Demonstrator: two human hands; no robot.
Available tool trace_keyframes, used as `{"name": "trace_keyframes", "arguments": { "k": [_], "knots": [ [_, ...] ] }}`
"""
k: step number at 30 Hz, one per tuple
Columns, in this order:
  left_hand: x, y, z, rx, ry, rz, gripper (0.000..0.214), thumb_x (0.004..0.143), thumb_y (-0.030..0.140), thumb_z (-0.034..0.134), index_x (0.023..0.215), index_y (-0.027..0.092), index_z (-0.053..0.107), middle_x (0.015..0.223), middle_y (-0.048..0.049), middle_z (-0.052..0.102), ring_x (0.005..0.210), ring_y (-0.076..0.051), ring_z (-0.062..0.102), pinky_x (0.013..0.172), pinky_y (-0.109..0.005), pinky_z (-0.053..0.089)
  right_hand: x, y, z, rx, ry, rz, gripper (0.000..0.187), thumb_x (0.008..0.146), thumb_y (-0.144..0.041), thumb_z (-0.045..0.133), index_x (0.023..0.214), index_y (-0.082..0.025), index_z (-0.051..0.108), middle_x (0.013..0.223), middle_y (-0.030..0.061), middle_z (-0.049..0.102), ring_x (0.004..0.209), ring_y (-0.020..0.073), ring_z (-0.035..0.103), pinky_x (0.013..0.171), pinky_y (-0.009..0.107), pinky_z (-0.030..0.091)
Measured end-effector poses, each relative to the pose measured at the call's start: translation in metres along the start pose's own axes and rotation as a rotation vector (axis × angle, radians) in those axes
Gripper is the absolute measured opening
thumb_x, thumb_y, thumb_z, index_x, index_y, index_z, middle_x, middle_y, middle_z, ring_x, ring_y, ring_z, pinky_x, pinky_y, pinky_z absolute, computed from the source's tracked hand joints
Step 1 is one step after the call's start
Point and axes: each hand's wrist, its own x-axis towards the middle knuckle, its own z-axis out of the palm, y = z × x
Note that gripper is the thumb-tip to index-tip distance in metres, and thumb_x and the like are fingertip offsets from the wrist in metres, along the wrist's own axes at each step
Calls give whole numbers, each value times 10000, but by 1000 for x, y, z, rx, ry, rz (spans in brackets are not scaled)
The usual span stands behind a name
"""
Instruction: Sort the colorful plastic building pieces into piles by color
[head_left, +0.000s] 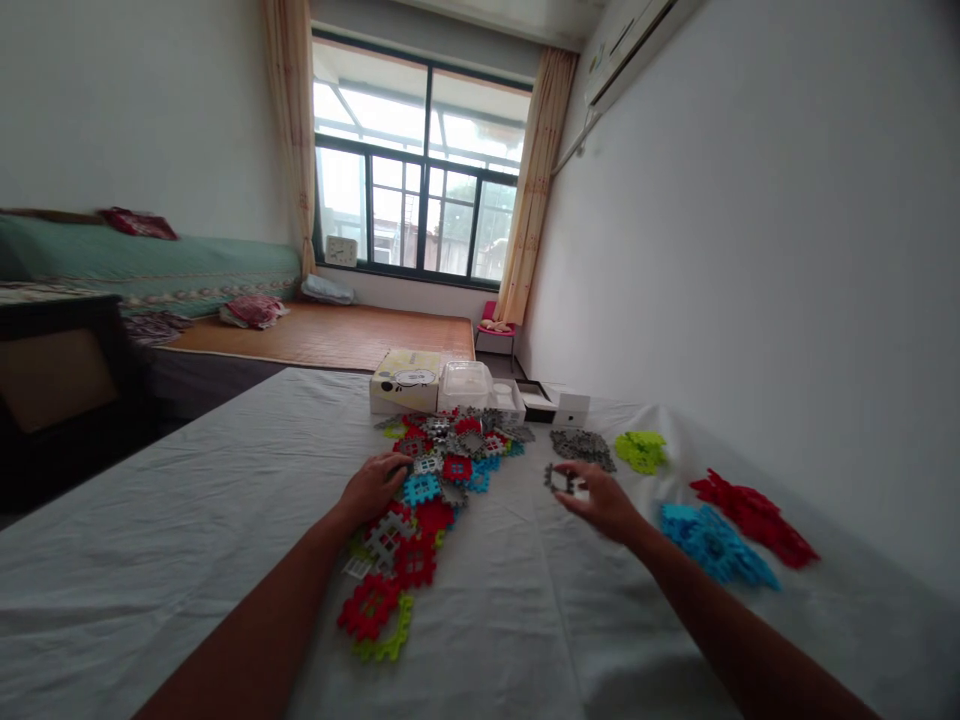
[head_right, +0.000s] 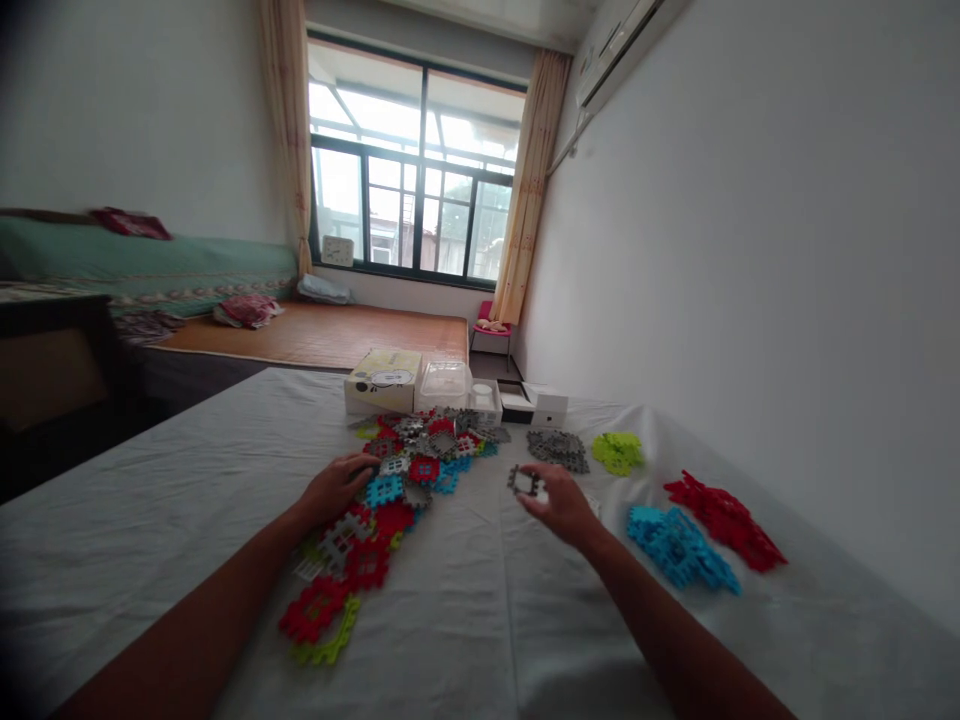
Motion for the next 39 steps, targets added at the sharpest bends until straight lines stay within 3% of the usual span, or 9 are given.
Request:
{"name": "trace_keyframes", "arguments": {
  "k": [4,8,12,17,22,27,30,33,39],
  "knots": [
    [0,0,0,6,-4,-15,363,836,364,418,1035,215,683,1120,-54,672,1074,-227,581,985,-350,412,47,64,-20,-239,88,192,383,789,-384,548,1063,-131,638,1051,135,683,947,253,640,831,364,491],
    [-1,-1,0,-13,-2,-20,338,837,359,431,1023,237,686,1106,-42,677,1062,-216,585,973,-332,419,76,90,-22,-352,150,249,314,790,-353,553,1001,-141,651,1017,149,691,987,269,621,897,391,439],
    [0,-4,1,-17,13,-16,337,845,357,428,1016,233,691,1089,-43,682,1049,-214,591,957,-320,424,93,68,3,-333,176,159,330,839,-324,486,1052,-121,634,1117,177,657,1084,284,567,973,458,376],
    [2,-7,3,-13,6,-10,345,861,363,409,1017,236,690,1080,-37,686,1038,-210,594,947,-314,423,106,12,64,-222,54,-90,314,845,-346,531,1114,-227,639,1174,88,653,1127,259,561,961,437,425],
    [2,-5,2,-34,6,-8,369,890,396,374,999,250,695,1057,-24,698,1024,-202,602,931,-293,423,107,-17,102,-94,61,-3,359,878,-343,482,1179,-194,610,1228,154,609,1193,308,526,955,517,403],
    [3,-5,2,-82,53,-9,411,912,421,338,987,228,692,1052,-52,694,1016,-205,601,938,-300,419,85,-38,100,-37,28,-65,349,824,-278,534,1157,-226,623,1249,141,591,1212,294,509,964,493,425],
    [5,-7,2,-108,83,-48,423,915,428,326,992,224,689,1065,-55,687,1027,-204,596,937,-300,422,61,-62,90,169,-87,-136,378,821,-228,521,1186,-284,603,1181,103,636,1007,269,632,850,440,514],
    [5,-7,3,-120,95,-58,438,916,441,317,975,223,692,1050,-54,691,1018,-206,600,930,-306,428,44,-76,82,350,-151,-178,388,834,-259,501,1213,-286,581,1180,65,639,873,228,660,755,370,550],
    [2,6,5,-128,102,-53,428,913,418,326,952,209,698,1037,-65,695,1017,-205,596,944,-311,422,42,-42,89,263,88,50,389,863,-401,417,1133,-196,608,1072,100,671,860,229,655,790,415,535]
  ]
}}
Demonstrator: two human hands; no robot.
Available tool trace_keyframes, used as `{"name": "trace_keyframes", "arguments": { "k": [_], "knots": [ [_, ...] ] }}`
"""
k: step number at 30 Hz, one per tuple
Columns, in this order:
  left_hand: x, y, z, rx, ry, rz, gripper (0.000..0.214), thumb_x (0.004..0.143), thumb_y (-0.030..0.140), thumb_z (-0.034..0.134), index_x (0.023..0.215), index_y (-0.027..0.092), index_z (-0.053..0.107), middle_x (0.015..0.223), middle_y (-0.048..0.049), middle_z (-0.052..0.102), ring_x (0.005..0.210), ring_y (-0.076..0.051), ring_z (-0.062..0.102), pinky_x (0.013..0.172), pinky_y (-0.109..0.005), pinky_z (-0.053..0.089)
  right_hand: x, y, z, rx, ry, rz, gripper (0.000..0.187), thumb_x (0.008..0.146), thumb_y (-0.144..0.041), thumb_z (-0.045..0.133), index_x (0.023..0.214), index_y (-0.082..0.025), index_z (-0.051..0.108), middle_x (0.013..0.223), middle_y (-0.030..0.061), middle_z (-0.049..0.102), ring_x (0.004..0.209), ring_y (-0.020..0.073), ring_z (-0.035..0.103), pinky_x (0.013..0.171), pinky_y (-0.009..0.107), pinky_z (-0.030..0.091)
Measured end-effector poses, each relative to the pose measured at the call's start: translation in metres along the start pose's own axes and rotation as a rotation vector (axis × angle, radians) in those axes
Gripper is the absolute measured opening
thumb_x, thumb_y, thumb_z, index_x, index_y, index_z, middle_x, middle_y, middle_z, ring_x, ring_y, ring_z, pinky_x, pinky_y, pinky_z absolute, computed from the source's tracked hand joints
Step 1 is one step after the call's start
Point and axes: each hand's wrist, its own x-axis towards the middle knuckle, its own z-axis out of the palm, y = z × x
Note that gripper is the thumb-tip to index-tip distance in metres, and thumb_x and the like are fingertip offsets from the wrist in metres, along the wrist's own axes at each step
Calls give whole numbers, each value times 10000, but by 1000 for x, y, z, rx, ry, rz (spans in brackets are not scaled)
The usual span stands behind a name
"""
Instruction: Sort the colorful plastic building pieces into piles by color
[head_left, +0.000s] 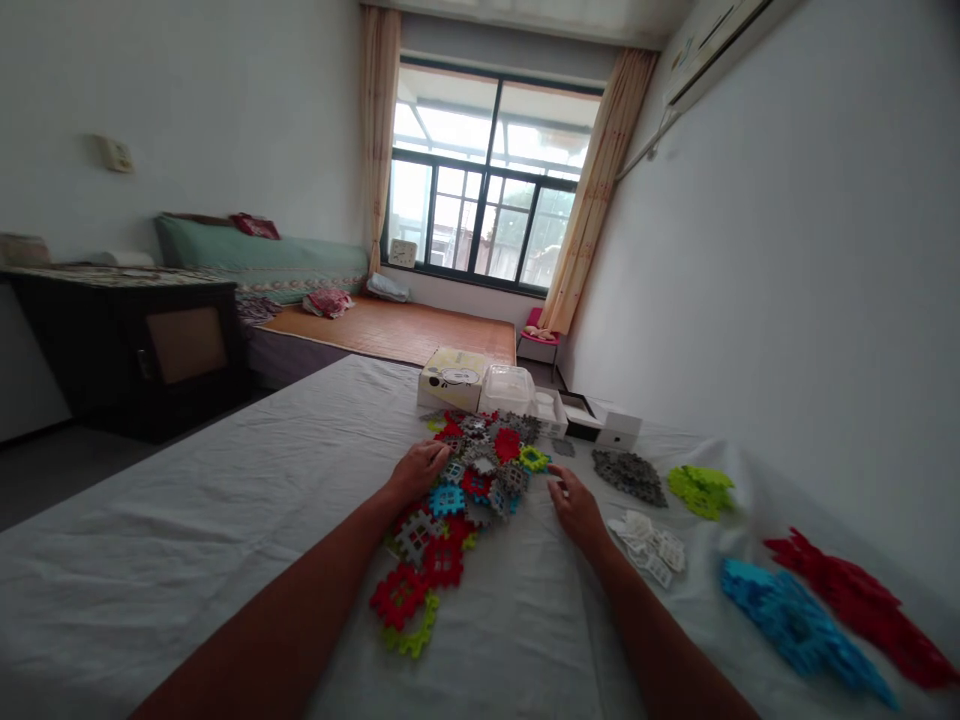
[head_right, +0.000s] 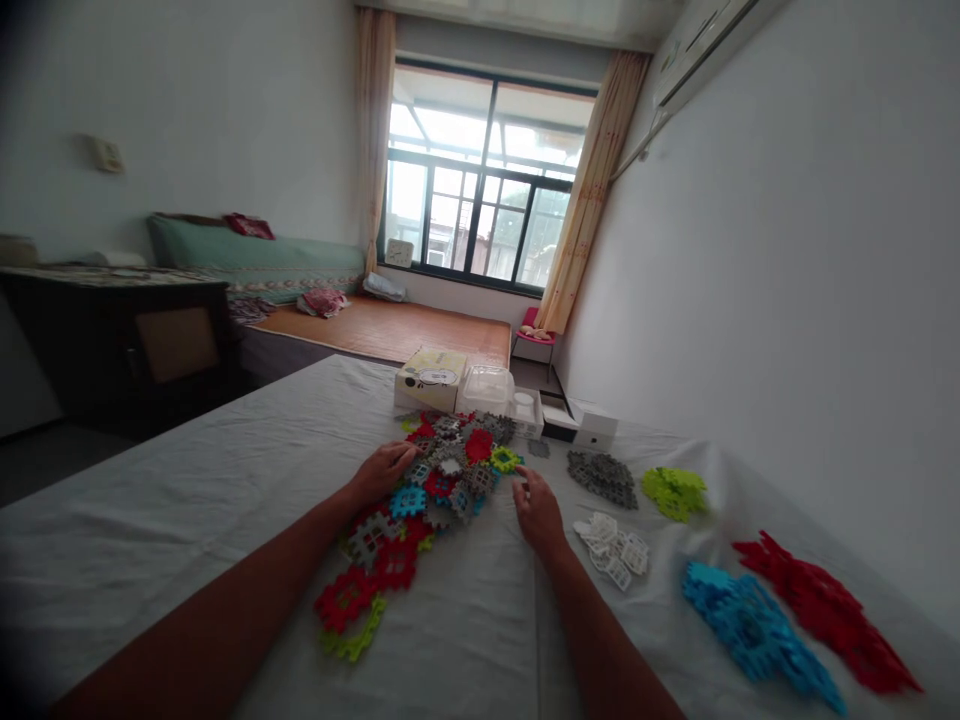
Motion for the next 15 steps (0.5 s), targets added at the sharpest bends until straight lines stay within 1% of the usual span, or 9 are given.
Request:
{"name": "trace_keyframes", "arguments": {
  "k": [2,3,5,7,8,9,12,14,15],
  "knots": [
    [0,6,5,-10,32,-24,418,903,408,342,966,194,696,1044,-78,694,1030,-214,592,956,-325,420,-2,7,0,-42,-49,-8,408,868,-442,424,1127,-190,612,1038,103,682,879,237,654,804,420,530],
    [0,9,8,-26,53,-29,414,896,408,355,980,185,694,1052,-87,691,1039,-221,589,965,-334,417,-4,4,0,-54,-69,-30,414,880,-448,413,1138,-189,608,1034,105,683,894,240,651,808,420,528],
    [1,15,14,-84,94,-21,412,882,415,379,1011,171,686,1074,-101,684,1063,-231,582,982,-348,413,-13,-13,-2,-82,-50,-117,399,906,-427,397,1167,-198,593,1084,109,667,977,246,625,858,430,505],
    [1,19,19,-152,116,1,422,879,429,386,1028,166,681,1096,-107,677,1088,-231,572,996,-352,410,-27,-44,-4,-110,-47,-282,351,916,-388,422,1185,-229,581,1176,97,633,1103,244,560,950,435,448],
    [2,21,21,-182,115,10,433,883,440,381,1029,166,682,1104,-107,674,1095,-228,568,999,-349,410,-35,-62,-3,-116,-98,-392,333,914,-372,447,1198,-252,571,1225,78,612,1162,237,519,993,427,412],
    [2,23,22,-206,104,16,447,887,454,372,1026,164,683,1105,-107,673,1096,-225,568,999,-343,413,-45,-80,-1,-116,-192,-512,332,912,-365,469,1222,-280,554,1271,53,589,1211,224,479,1027,411,377],
    [1,25,22,-261,28,17,497,895,506,347,1012,167,691,1098,-98,674,1086,-216,575,994,-321,419,-73,-123,11,-110,-536,-823,391,932,-407,451,1320,-355,453,1374,-24,514,1311,183,373,1097,375,271],
    [1,25,19,-284,-49,13,528,895,540,329,999,176,697,1094,-81,676,1085,-215,574,993,-312,418,-85,-136,21,-117,-662,-938,430,937,-480,412,1353,-370,402,1423,-43,461,1350,176,312,1131,390,187],
    [1,24,18,-293,-85,9,542,892,557,324,993,182,701,1094,-70,677,1086,-215,573,993,-308,415,-87,-137,25,-130,-682,-960,427,939,-496,394,1348,-370,404,1431,-46,450,1357,174,298,1140,402,152]
  ]
}}
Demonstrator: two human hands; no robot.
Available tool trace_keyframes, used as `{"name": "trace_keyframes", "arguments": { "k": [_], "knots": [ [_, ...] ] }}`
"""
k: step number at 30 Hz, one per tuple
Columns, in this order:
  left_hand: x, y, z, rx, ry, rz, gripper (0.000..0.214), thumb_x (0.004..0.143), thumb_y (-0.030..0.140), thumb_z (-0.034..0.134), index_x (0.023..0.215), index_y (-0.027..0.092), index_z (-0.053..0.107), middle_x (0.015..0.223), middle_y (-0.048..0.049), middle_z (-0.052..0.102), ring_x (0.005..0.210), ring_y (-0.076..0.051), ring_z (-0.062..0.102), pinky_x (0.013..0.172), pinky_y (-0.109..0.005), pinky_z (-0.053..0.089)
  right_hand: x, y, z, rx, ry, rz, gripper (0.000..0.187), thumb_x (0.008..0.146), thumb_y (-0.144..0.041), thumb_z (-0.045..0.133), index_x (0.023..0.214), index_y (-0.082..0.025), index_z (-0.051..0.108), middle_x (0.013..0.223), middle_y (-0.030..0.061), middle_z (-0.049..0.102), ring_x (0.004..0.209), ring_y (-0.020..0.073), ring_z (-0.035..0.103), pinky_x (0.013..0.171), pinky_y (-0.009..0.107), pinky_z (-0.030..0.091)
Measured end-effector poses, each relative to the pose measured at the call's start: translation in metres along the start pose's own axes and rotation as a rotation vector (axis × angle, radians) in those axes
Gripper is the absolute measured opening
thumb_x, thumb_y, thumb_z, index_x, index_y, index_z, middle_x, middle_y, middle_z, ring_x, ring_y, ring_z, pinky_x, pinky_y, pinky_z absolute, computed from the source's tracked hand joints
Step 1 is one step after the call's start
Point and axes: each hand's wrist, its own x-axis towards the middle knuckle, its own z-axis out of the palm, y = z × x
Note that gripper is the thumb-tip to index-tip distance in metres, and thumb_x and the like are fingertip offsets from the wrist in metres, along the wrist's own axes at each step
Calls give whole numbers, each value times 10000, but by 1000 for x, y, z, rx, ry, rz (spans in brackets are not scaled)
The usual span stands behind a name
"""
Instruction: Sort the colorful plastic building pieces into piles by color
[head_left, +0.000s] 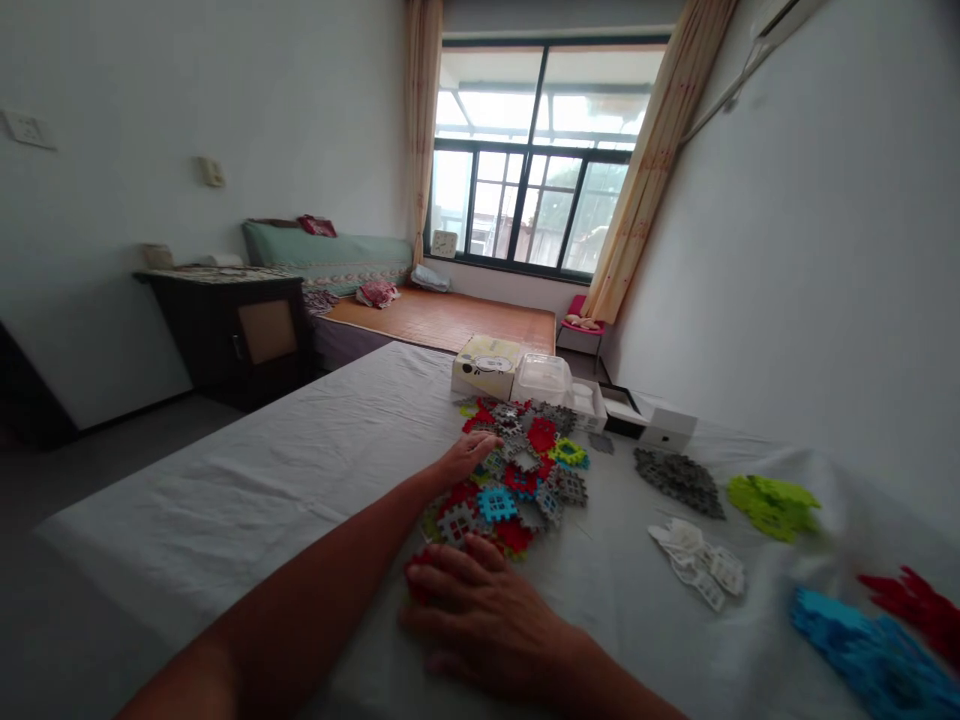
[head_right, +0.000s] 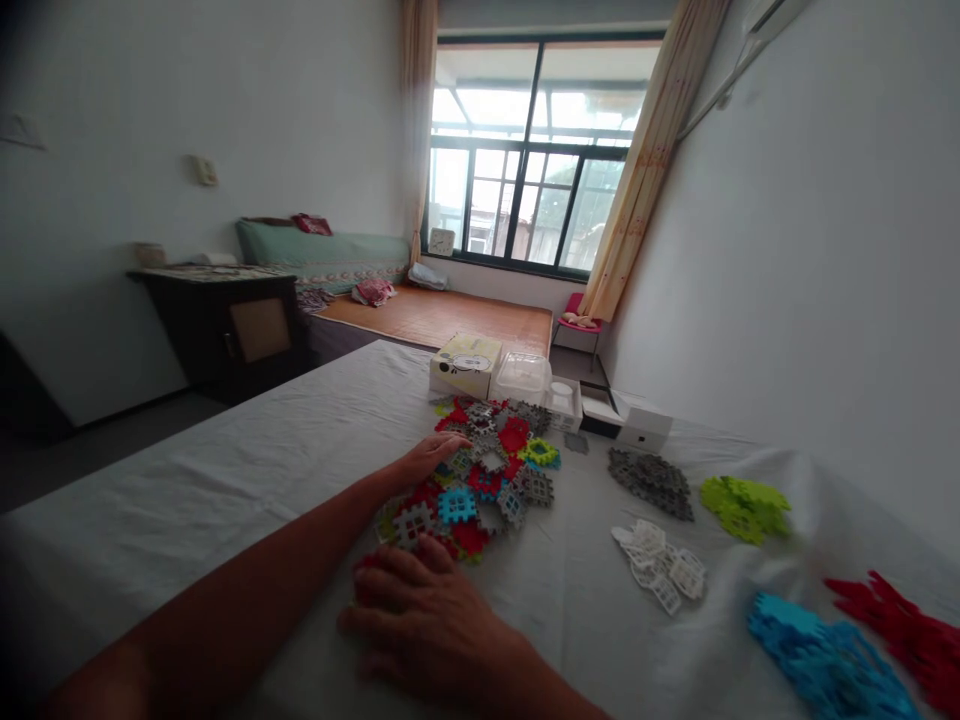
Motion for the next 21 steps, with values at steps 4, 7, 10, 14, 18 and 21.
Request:
{"name": "trace_keyframes", "arguments": {
  "k": [4,7,10,14,18,21],
  "knots": [
    [0,-4,-8,-51,-64,-58,582,882,602,319,990,181,706,1097,-47,674,1078,-212,570,999,-308,401,-7,27,13,-145,48,91,306,977,-340,377,1259,-369,492,1387,-63,502,1366,166,279,1147,445,69],
    [1,-8,-11,-135,-65,-149,620,880,622,316,1026,151,692,1038,-60,689,987,-219,603,926,-335,449,-19,62,15,-288,180,230,302,956,-267,437,1225,-370,530,1381,-56,508,1367,188,282,1139,476,74],
    [1,-8,-12,-162,-23,-159,630,879,623,328,1046,128,680,1031,-83,691,975,-232,610,908,-361,465,-30,91,10,-345,354,417,295,933,-247,479,1189,-360,572,1409,-30,473,1356,225,305,1112,479,181],
    [-2,2,-12,-11,131,21,515,896,541,404,1163,162,628,1203,-97,623,1162,-234,523,1031,-377,383,-49,120,-2,-273,603,624,322,937,-287,425,1230,-264,557,1378,57,492,1296,229,386,1039,428,342],
    [-12,23,-11,161,106,216,384,911,449,460,1135,202,650,1187,-92,626,1152,-216,525,1032,-368,383,-80,147,-1,-230,710,810,371,929,-325,378,1224,-179,550,1263,111,577,1209,240,470,1014,440,371],
    [-20,36,-6,281,-10,371,349,879,460,532,1104,230,666,1163,-73,638,1184,-225,497,1047,-377,359,-96,161,11,-206,650,924,406,890,-355,419,1214,-152,557,1228,137,598,1173,269,505,991,455,386]
  ]
}}
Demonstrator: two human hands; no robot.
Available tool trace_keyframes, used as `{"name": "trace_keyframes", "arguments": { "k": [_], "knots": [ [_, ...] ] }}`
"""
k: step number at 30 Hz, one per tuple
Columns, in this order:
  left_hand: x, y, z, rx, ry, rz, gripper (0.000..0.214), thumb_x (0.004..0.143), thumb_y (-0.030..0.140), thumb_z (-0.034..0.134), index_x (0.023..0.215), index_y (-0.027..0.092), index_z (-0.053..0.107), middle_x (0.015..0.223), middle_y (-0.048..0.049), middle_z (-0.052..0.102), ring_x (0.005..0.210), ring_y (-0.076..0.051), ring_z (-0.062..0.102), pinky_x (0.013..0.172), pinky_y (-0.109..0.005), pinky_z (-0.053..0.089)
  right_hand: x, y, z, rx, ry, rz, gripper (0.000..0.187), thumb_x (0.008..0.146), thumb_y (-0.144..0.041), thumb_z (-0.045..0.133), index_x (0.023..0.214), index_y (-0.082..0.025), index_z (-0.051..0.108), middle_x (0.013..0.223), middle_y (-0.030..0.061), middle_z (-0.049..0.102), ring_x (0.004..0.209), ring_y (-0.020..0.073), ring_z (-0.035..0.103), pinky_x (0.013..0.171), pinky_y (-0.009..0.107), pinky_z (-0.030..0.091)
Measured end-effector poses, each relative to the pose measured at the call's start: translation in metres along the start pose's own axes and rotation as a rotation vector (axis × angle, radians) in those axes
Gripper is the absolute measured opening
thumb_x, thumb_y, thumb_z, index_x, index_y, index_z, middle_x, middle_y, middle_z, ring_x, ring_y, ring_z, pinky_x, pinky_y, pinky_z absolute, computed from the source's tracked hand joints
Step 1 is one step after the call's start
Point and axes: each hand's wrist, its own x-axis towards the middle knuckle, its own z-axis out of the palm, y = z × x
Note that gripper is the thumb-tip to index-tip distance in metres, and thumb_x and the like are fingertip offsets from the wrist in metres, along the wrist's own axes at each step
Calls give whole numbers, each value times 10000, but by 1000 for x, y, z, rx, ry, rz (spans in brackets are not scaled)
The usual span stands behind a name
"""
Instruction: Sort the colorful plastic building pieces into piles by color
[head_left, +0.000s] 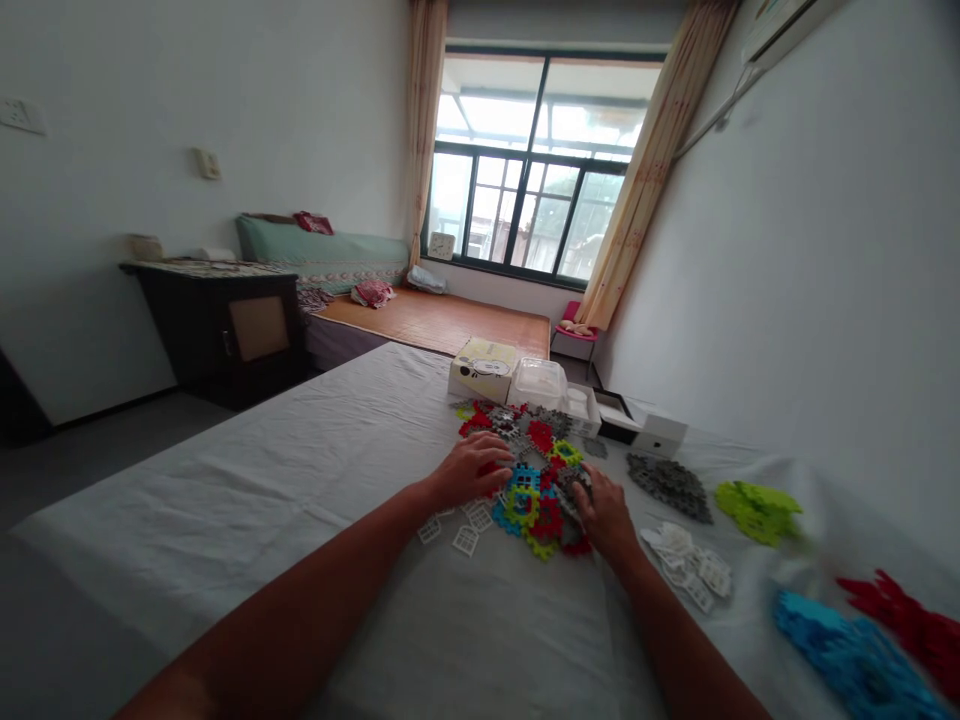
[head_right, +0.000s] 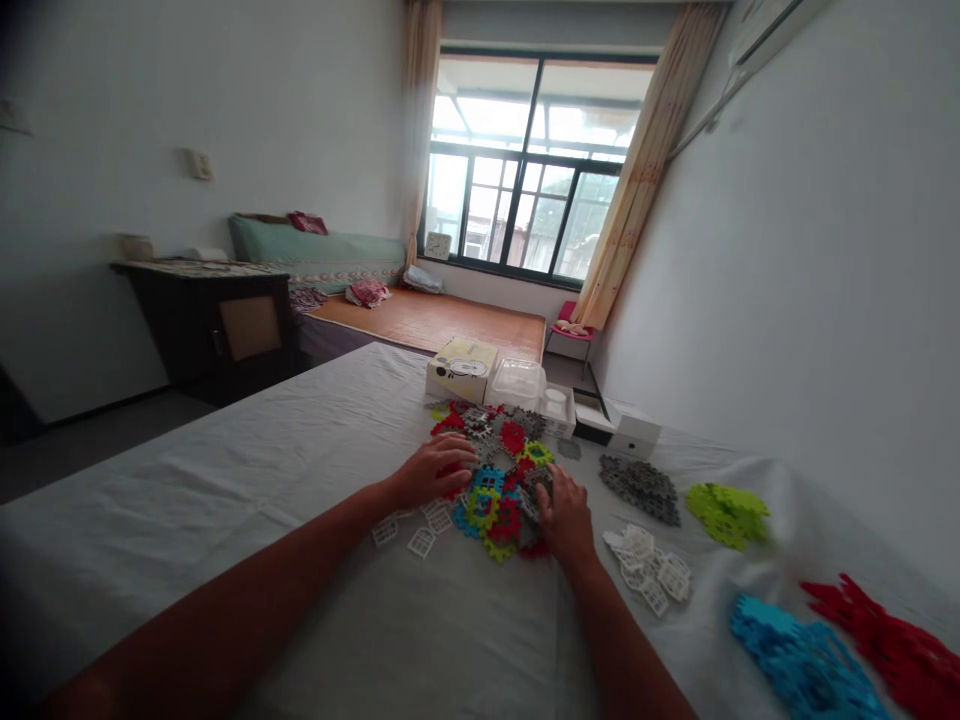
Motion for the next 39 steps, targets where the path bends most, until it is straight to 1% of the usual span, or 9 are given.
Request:
{"name": "trace_keyframes", "arguments": {
  "k": [5,8,12,20,24,28,33,36,39],
  "knots": [
    [-6,12,10,109,-198,186,476,729,558,679,1118,285,652,1186,-52,633,1266,-268,424,1096,-416,265,-5,-5,5,132,-150,-2,459,873,-420,449,1260,-187,532,1224,101,609,1126,248,550,945,404,442],
    [-6,14,10,132,-265,208,498,698,556,708,1120,299,646,1203,-41,625,1274,-276,413,1107,-429,236,-4,-19,-2,159,-102,-22,447,879,-437,449,1232,-186,559,1234,95,604,1157,249,518,977,415,421],
    [-3,17,4,129,-304,223,480,697,488,740,1130,307,638,1180,-26,639,1236,-260,451,1079,-396,287,-2,-28,-11,141,-26,-52,392,885,-377,446,1195,-183,588,1184,95,626,1134,248,511,992,436,404],
    [1,21,6,90,-218,219,145,860,325,605,972,261,672,1007,-19,678,1060,-185,554,981,-312,379,-2,-49,-22,217,-14,-115,290,921,-321,429,1123,-217,611,1093,73,653,1068,220,540,952,387,431],
    [4,32,3,117,-117,68,121,865,310,579,907,203,616,910,-28,649,908,-164,577,835,-269,439,-9,-70,-29,338,-106,-100,256,927,-354,436,1069,-229,608,1027,49,667,847,162,617,776,287,492],
    [3,37,6,140,-48,-43,131,859,333,567,876,204,580,801,5,621,748,-138,576,680,-231,440,-16,-82,-24,438,-220,-102,231,878,-359,526,1057,-221,573,813,2,680,620,123,602,605,230,479],
    [2,33,9,135,-22,13,216,890,361,534,1042,215,581,978,-22,654,895,-157,607,790,-250,469,-6,-70,-26,482,-132,-37,170,863,-362,535,960,-226,568,864,16,697,736,145,649,690,256,500],
    [2,30,5,165,-31,78,229,914,310,499,1108,229,589,1053,-38,655,985,-164,598,849,-258,472,10,-53,-42,457,-29,69,217,834,-411,555,924,-215,580,869,36,710,762,170,663,700,286,510],
    [4,27,0,175,-27,121,206,920,249,478,1069,227,618,1023,-35,665,981,-154,598,854,-247,475,27,-22,-67,400,-64,113,241,800,-422,577,888,-200,605,845,51,717,765,188,671,698,304,513]
  ]
}}
